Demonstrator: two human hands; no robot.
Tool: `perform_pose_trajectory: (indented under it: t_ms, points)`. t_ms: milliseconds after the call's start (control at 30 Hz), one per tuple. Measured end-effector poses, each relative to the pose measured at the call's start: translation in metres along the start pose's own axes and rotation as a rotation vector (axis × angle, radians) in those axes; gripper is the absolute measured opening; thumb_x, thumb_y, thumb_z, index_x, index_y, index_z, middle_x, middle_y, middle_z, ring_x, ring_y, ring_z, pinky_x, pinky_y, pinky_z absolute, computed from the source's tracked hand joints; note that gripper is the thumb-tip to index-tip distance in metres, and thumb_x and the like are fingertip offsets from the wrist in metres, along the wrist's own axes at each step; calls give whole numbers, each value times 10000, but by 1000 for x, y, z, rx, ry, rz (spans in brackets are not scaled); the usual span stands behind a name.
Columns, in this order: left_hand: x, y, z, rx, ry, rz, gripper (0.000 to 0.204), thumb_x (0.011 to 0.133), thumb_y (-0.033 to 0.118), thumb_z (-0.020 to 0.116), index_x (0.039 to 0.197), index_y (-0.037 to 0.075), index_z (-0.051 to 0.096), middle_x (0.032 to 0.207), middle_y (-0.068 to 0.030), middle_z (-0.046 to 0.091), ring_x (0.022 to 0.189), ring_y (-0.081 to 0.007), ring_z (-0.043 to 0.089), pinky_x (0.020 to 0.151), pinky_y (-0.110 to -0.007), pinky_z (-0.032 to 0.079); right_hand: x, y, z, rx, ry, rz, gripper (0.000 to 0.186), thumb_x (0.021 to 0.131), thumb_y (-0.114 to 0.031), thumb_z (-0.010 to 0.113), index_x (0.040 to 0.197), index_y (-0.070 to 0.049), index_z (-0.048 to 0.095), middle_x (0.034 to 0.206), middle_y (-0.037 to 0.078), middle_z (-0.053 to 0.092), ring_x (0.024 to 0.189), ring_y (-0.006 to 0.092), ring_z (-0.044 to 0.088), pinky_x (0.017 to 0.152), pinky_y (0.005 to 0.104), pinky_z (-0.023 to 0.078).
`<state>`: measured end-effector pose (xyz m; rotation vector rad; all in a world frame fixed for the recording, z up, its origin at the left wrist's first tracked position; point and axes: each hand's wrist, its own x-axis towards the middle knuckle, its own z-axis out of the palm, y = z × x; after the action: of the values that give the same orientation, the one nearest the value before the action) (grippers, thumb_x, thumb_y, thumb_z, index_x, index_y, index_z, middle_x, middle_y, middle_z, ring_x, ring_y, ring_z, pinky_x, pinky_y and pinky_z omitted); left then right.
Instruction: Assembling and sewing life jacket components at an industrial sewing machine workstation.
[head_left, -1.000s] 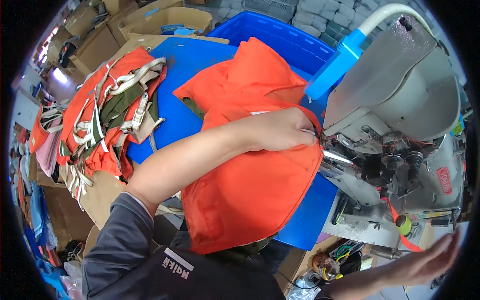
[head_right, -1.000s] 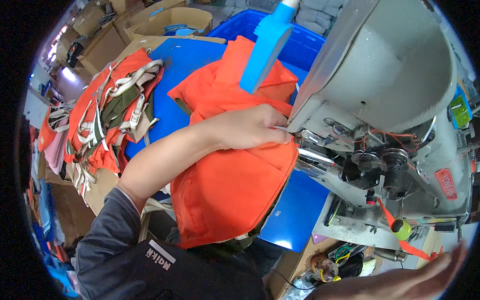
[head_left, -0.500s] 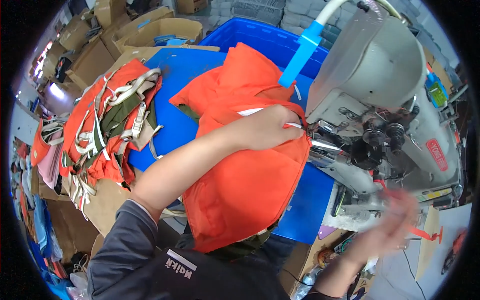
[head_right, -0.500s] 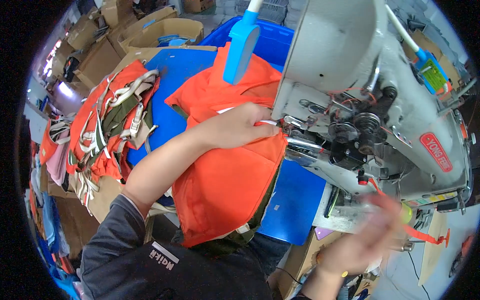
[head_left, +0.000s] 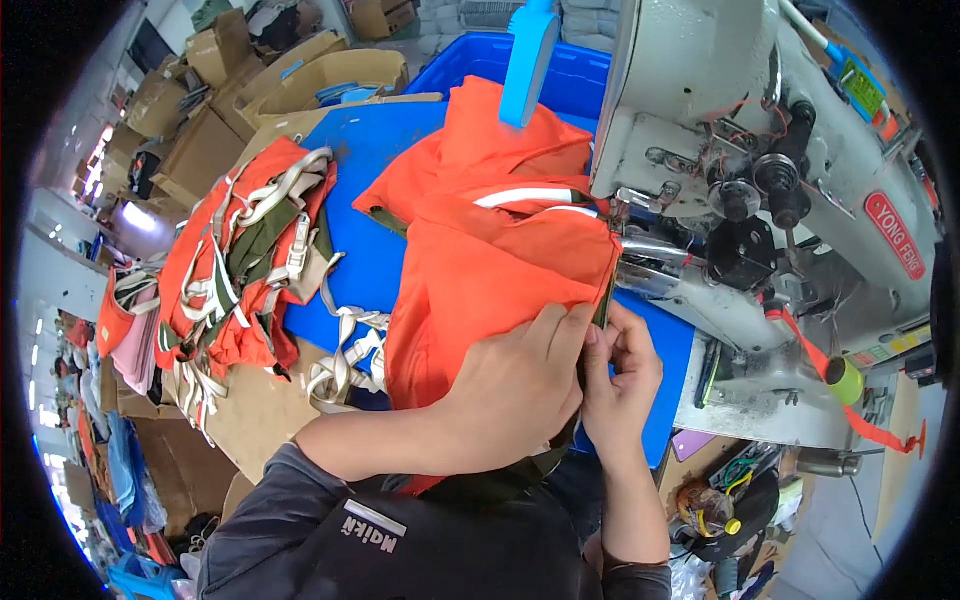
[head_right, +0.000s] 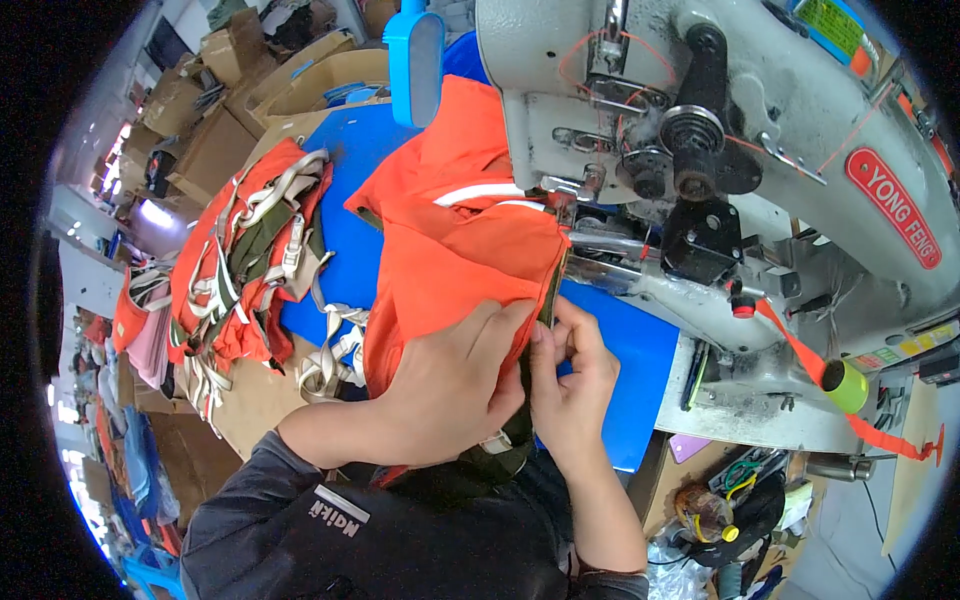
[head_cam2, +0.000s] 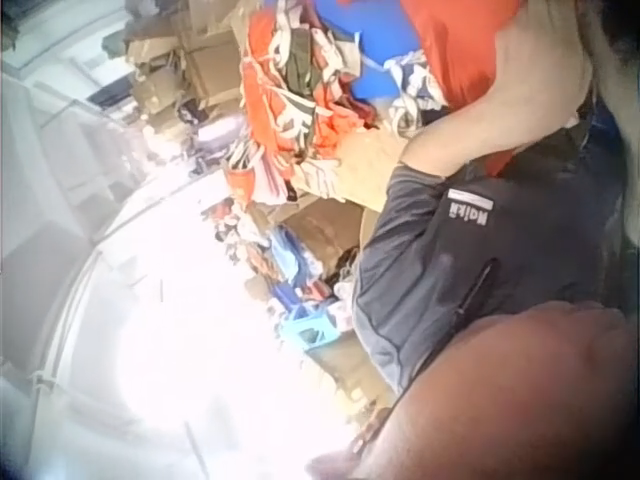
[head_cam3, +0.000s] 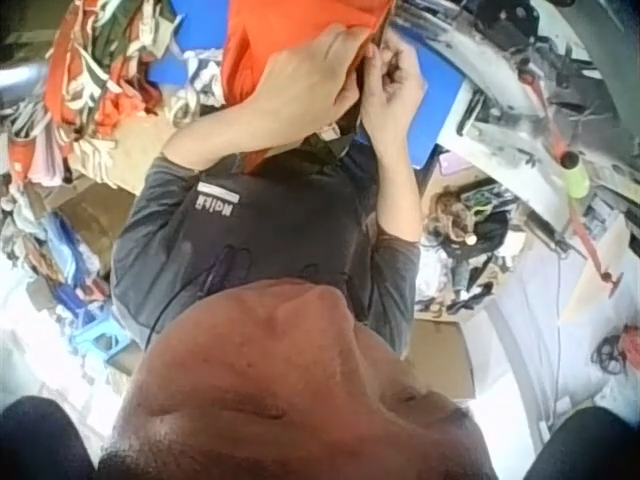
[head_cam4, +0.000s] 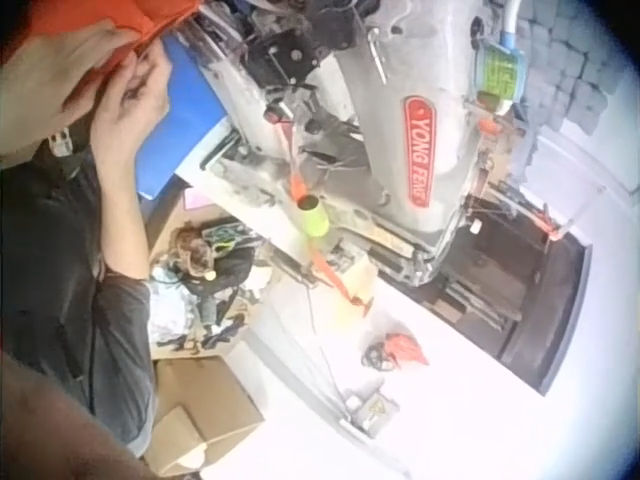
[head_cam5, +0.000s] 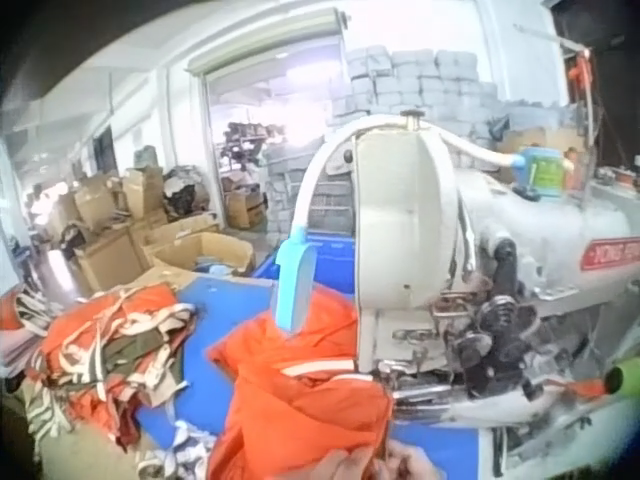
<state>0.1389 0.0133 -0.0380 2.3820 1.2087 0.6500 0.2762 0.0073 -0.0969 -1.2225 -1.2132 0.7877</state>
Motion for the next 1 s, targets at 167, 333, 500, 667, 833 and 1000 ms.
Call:
perform_pose_trajectory:
  t_ms: [167,333,500,667,833,1000]
  points:
    - [-3,3,3,-18,-11,-15,536,842,4,597,1358,-41,460,887,-183,590,742,-378,622,636,-433,514,-7,-3,2,104,15,20,306,954,23,568,1259,43,568,746,-23,540,681,27,464,625,190,417]
    - [3,-6,6,-278,74,81,544,863,-49,577,1384,-60,421,936,-196,611,793,-349,642,682,-367,507,2,-9,4,241,1,42,316,990,25,482,1300,66,526,1072,88,684,917,78,609,791,219,484]
    - [14,-6,-3,-438,27,36,528,884,-66,556,1392,-56,414,899,-169,599,755,-267,613,697,-321,481,11,-8,4,270,29,59,315,991,19,490,1301,56,532,941,25,656,825,41,562,732,191,449]
    - [27,-16,-17,-591,-151,-49,493,952,-9,537,1427,-34,407,818,-49,547,713,-100,504,667,-249,433,17,-8,8,292,38,86,317,990,9,510,1305,40,538,801,-47,559,720,2,464,637,168,374]
    - [32,-24,-30,-904,-258,-263,456,977,22,539,1421,-24,444,870,42,523,769,-26,475,666,-190,392,17,-12,3,203,18,102,288,961,0,574,1247,27,567,749,-42,530,689,27,455,641,182,391]
    - [29,-21,-32,-948,-146,-276,391,976,23,544,1356,-60,505,912,49,528,793,-3,461,674,-162,373,5,-14,-6,-167,69,-97,277,893,12,642,1165,18,590,685,27,489,620,148,478,733,283,455]
